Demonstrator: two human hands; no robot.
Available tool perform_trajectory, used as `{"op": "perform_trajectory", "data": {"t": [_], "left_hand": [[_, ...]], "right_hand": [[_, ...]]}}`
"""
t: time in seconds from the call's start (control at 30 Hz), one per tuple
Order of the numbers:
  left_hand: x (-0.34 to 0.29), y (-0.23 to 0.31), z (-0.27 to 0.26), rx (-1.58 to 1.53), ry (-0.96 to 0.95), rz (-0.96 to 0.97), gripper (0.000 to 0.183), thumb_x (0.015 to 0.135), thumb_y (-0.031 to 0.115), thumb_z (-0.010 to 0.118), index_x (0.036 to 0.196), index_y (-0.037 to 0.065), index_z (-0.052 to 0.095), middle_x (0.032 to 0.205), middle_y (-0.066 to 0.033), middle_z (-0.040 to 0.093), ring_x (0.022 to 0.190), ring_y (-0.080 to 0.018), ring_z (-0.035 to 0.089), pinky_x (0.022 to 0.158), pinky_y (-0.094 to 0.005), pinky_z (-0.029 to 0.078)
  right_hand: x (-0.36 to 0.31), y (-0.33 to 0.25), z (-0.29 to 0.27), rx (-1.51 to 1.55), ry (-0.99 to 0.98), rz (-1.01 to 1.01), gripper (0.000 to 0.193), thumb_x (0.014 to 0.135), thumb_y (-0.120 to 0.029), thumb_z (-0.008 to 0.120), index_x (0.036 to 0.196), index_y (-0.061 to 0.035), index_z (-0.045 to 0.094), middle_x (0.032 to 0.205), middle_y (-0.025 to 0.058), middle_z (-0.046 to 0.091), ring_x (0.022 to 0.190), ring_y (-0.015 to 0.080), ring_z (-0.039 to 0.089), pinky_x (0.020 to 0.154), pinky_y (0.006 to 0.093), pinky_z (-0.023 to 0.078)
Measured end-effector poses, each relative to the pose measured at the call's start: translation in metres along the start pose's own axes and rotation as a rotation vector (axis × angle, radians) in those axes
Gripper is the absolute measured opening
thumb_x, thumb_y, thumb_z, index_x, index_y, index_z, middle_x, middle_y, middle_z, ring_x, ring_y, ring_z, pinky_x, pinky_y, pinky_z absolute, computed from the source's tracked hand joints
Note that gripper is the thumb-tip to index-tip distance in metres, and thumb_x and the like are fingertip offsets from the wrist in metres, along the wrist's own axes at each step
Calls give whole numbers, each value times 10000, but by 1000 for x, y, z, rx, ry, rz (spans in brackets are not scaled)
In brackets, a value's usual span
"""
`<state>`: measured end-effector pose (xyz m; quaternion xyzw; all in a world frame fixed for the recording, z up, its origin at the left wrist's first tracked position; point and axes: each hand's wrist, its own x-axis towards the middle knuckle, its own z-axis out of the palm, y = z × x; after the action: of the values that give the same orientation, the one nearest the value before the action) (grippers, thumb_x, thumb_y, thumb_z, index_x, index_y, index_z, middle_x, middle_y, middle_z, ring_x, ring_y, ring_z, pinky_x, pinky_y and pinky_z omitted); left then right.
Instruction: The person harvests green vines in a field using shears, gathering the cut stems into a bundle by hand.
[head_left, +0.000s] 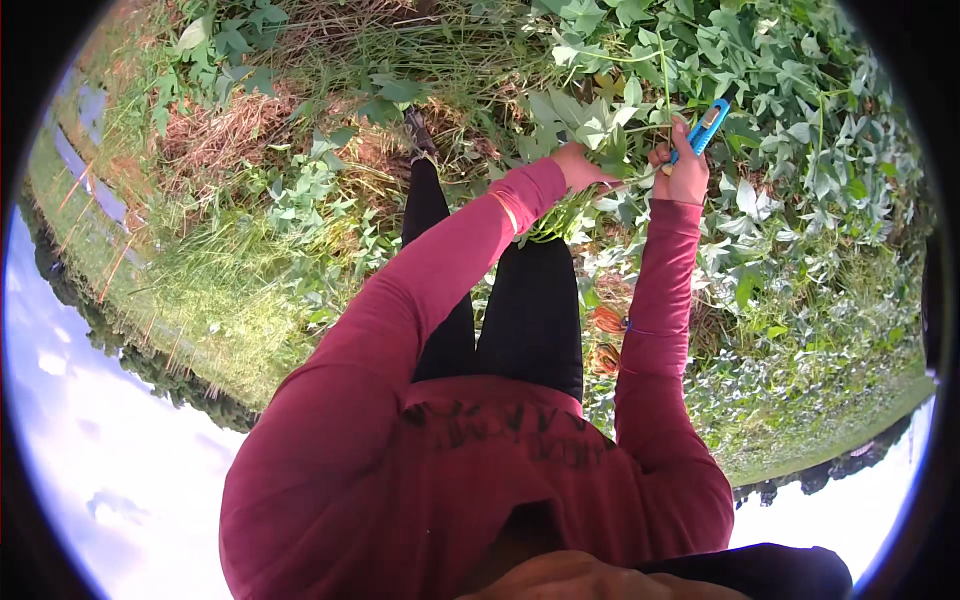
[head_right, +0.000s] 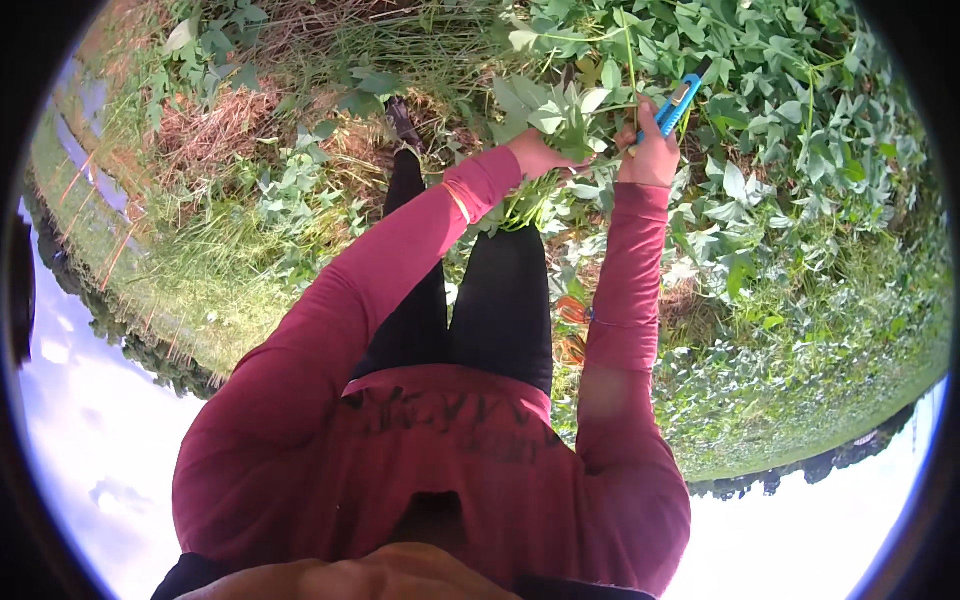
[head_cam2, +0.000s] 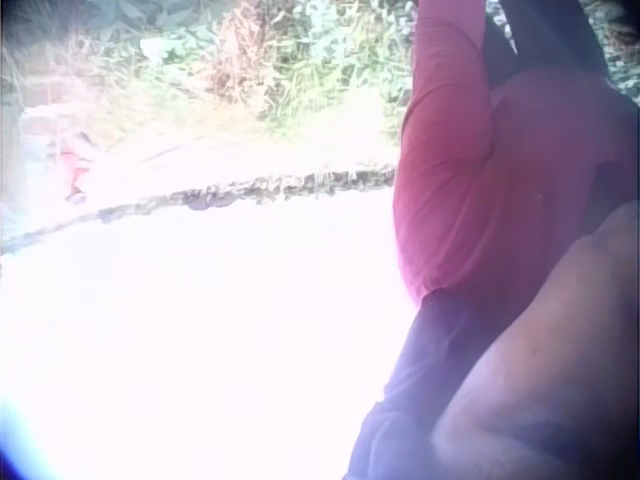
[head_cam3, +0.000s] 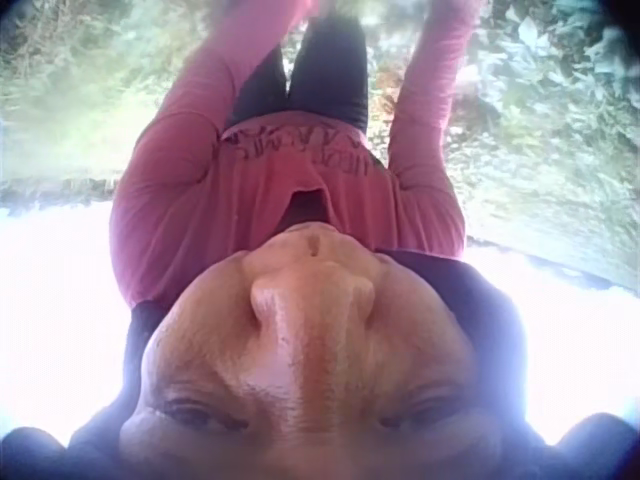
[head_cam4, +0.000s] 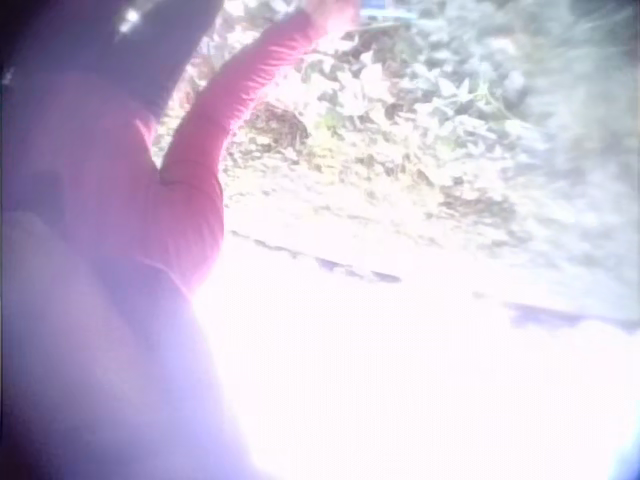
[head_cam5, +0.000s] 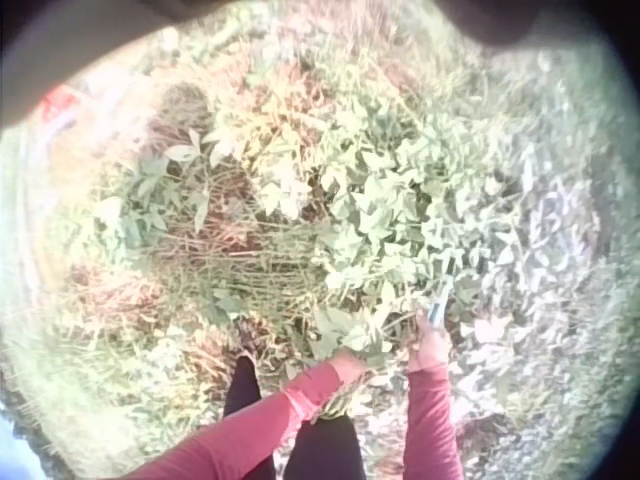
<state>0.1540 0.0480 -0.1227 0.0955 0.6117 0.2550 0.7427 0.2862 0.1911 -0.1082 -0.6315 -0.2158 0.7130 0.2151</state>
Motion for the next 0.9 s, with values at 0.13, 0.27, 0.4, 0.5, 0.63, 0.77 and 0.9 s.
{"op": "perform_trajectory", "data": {"t": [0.13, 0.27, 0.4, 0.5, 0.63, 0.77, 0.9], "left_hand": [[-31, -49, -37, -773, 82, 78, 341, 910, 132, 686, 1229, 30, 619, 1011, -145, 692, 782, -195, 637, 641, -331, 558], [-90, -30, -76, -1057, 91, 225, 540, 923, 176, 670, 1402, 58, 452, 1141, -171, 651, 938, -258, 658, 800, -403, 564], [-135, -18, -101, -1078, 87, 366, 554, 962, 206, 604, 1449, 68, 379, 1195, -171, 635, 1078, -286, 631, 902, -433, 550], [-154, -27, -119, -1101, 48, 393, 544, 981, 213, 567, 1462, 75, 352, 1211, -177, 627, 1116, -293, 620, 933, -436, 539], [-183, -54, -154, -1221, 158, 416, 541, 991, 226, 551, 1463, 73, 336, 1215, -177, 626, 1100, -290, 625, 929, -432, 541], [-231, -86, -209, -1189, 316, 524, 501, 961, 155, 603, 1414, 58, 412, 1083, -139, 657, 986, -255, 654, 828, -422, 574], [-307, -137, -286, -854, 591, 488, 382, 932, 128, 645, 1292, 21, 570, 1009, -124, 680, 827, -205, 666, 772, -353, 580]], "right_hand": [[-34, -47, 24, -655, 367, -720, 135, 891, -119, 680, 967, -14, 720, 838, 30, 667, 642, 118, 541, 588, 286, 453], [-102, 2, 54, -924, -64, -987, 206, 794, 5, 707, 990, -55, 722, 927, 80, 684, 879, 217, 628, 792, 334, 503], [-156, 61, 87, -927, -498, -876, 381, 720, 113, 610, 1047, -53, 716, 948, 134, 643, 901, 276, 630, 803, 336, 500], [-170, 82, 114, -866, -497, -866, 391, 723, 125, 605, 1061, -40, 709, 975, 135, 626, 871, 268, 629, 765, 312, 501], [-192, 114, 162, -875, -437, -853, 404, 717, 138, 592, 1065, -33, 702, 971, 128, 614, 865, 269, 625, 762, 311, 500], [-213, 155, 217, -1014, -728, -805, 458, 679, 136, 589, 1089, -42, 688, 935, 123, 602, 846, 276, 617, 734, 326, 499], [-215, 191, 266, -1004, -938, -795, 398, 720, 117, 604, 1070, -50, 689, 891, 112, 602, 811, 266, 621, 716, 313, 491]]}}
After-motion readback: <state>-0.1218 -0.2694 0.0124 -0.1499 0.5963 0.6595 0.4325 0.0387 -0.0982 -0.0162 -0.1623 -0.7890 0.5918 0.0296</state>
